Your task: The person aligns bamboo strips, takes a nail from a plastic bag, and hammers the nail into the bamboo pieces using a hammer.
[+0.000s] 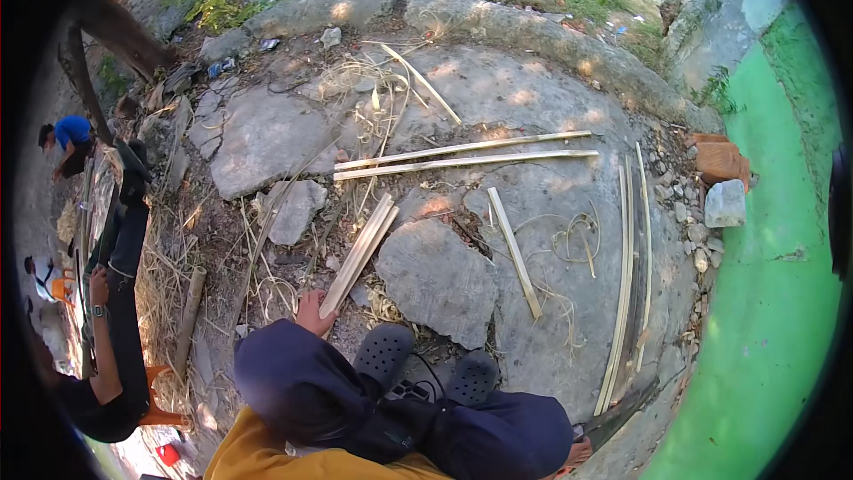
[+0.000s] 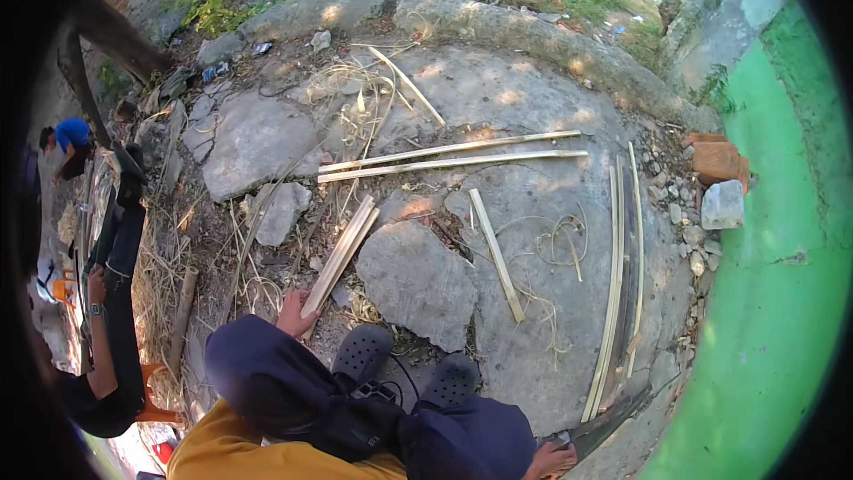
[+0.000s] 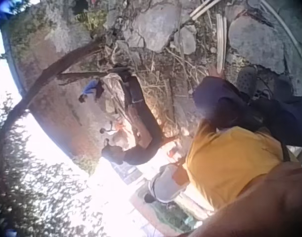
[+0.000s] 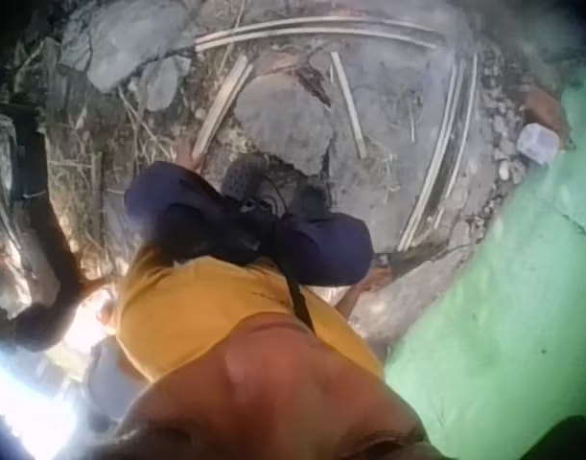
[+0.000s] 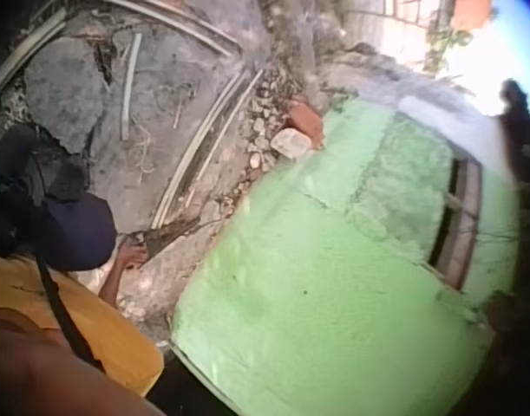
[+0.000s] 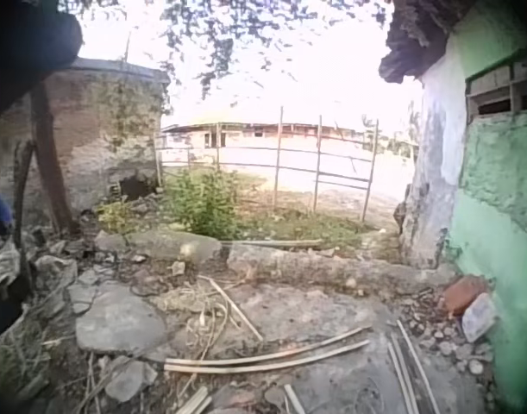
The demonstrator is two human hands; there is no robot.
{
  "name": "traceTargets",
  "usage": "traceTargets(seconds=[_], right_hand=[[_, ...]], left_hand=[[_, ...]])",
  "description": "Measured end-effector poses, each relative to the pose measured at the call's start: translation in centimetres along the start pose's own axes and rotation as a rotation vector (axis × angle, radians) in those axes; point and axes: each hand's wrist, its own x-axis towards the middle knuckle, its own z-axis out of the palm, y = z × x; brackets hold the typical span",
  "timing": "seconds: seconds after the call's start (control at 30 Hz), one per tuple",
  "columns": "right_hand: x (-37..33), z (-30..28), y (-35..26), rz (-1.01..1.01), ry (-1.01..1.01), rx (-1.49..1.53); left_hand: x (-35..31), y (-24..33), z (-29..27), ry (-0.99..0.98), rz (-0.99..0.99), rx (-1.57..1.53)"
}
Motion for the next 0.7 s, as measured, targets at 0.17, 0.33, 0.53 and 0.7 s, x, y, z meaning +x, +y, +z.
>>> traceTargets(seconds=[0.17, 0.33, 0.53, 0.7], right_hand=[[1.9, -3.9, -21.2, -0.717, -0.047, 0.659], [-1.7, -6.9, -41.0, -1.136, -0.292, 0.751], [-1.3, -0.6, -46.9, -1.292, -0.233, 0.637], [-0.2, 1.2, -46.6, -1.323, -0.347, 0.508]], left_hand=[[-0.4, 2.8, -0.7, 0.051, -0.118, -0.003], [-5.2, -0.2, -1.5, 0.023, -0.247, -0.012], [-10.2, -2.1, -0.4, 0.078, -0.312, -0.276], [-11.4, 0.5, -0.7, 0.114, -0.252, -0.009]])
